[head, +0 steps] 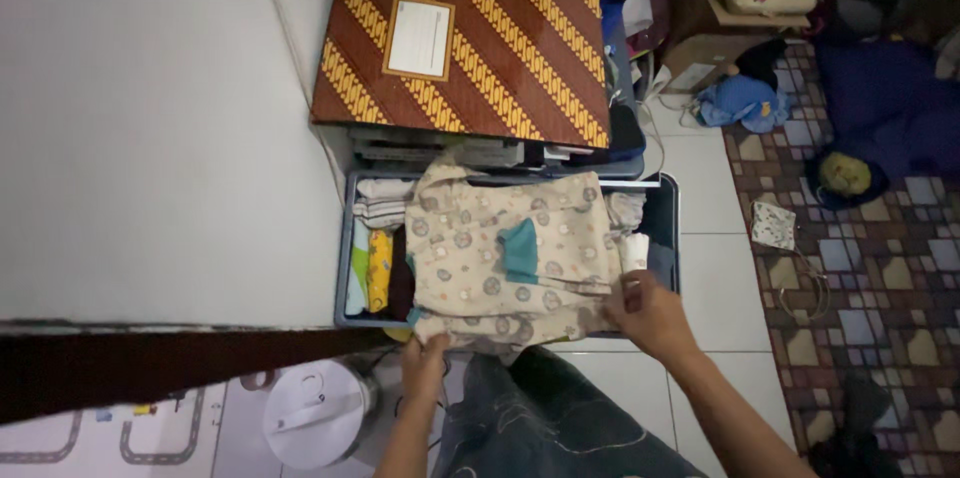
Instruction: The person sorts through a bin of folded clothes, removing several pieces of patterned baby clothing and laying them out on top of a nearby box to organize them.
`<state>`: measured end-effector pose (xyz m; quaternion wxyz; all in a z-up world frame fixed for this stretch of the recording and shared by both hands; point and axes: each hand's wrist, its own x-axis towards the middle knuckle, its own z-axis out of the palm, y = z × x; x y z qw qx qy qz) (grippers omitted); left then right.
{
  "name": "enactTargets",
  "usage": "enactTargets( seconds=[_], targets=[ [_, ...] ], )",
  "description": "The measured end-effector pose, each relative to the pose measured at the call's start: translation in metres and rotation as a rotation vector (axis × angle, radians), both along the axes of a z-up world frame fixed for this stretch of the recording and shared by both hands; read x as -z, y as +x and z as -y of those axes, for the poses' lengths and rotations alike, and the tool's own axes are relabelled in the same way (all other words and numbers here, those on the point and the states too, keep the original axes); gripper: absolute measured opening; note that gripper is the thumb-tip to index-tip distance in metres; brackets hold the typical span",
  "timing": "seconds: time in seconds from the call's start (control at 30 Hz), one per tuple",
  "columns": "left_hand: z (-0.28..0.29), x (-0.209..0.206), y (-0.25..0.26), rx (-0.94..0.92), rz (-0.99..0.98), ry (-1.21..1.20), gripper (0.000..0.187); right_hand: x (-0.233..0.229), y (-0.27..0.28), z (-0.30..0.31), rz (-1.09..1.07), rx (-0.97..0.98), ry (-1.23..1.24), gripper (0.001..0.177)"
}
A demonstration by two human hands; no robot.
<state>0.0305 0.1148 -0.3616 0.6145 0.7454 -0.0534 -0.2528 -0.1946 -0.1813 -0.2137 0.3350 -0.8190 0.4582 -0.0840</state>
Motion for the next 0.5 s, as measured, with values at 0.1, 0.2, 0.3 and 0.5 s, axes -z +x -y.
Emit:
enactTargets(
  seconds=[0.1,0.2,0.3,0.5],
  targets=[
    [-0.003,-0.014,-0.005,-0.029,0.001,0.012,0.044,0.011,-0.003,-0.005,-0.074,0.030,-0.030,0.047],
    [-0.002,-0.040,-0.012,-0.073,0.023,-0.023,0.044,0.027,-0.011,-0.001,-0.118,0.007,-0.070,0.034],
    [-0.005,-0.053,-0.020,-0.040,-0.028,-0.084,0.041,0.032,-0.017,0.000,-0.098,-0.011,-0.076,0.027],
    [-0.038,-0.010,-0.039,0.328,-0.297,0.420,0.038,-0.001,-0.017,-0.017,0.184,0.078,0.263,0.023]
  ],
)
